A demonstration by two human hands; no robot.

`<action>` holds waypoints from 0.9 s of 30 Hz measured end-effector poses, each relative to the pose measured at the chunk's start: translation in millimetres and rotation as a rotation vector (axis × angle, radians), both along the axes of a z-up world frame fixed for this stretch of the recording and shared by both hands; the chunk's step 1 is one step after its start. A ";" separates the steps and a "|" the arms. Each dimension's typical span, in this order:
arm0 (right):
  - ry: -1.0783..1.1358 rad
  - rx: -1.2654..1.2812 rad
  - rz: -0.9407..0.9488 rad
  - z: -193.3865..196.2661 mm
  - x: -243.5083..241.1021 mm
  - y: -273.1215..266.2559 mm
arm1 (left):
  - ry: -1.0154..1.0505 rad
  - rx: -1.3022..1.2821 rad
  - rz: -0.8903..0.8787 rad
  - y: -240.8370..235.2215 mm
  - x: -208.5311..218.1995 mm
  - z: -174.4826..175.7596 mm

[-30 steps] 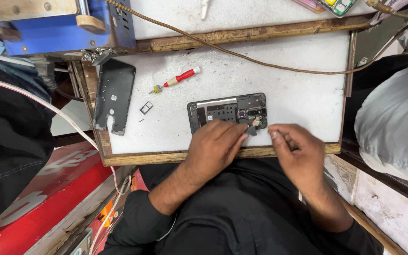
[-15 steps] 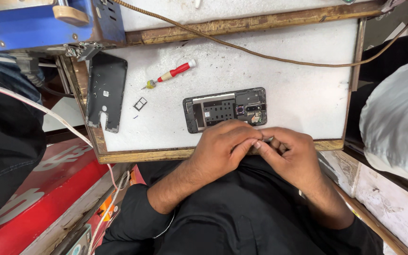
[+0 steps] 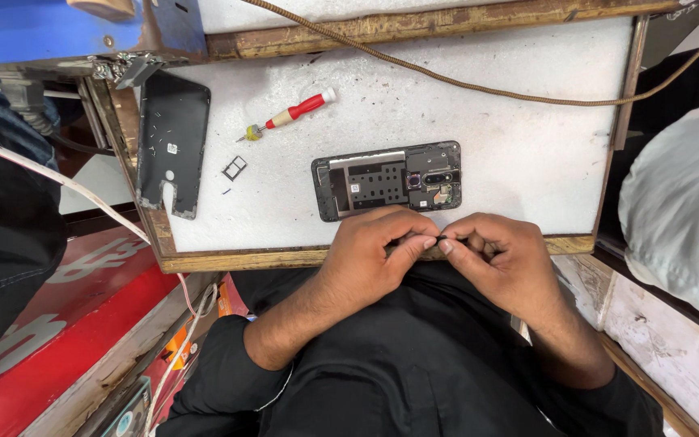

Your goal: The person uses a screwdriver to remove screws from the back of a disassembled smartphone, then reassembles the device by aligning and snapping the back cover into place. The person handles the phone and screwdriver throughout the process.

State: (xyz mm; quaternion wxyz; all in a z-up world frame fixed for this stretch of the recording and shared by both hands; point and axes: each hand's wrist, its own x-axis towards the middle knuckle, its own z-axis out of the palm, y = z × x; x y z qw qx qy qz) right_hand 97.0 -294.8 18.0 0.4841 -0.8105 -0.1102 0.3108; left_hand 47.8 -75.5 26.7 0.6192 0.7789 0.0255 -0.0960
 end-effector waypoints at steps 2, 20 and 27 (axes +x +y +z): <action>0.008 0.006 0.008 0.4 0.2 -0.8 | -0.014 0.017 -0.005 -0.5 -1.1 0.7; -0.355 -0.094 -0.186 4.1 16.4 7.5 | -0.428 0.538 0.062 -10.3 13.6 -6.0; -0.608 -0.121 -0.029 -1.3 15.5 13.4 | -0.370 0.606 0.075 -18.0 17.4 -6.2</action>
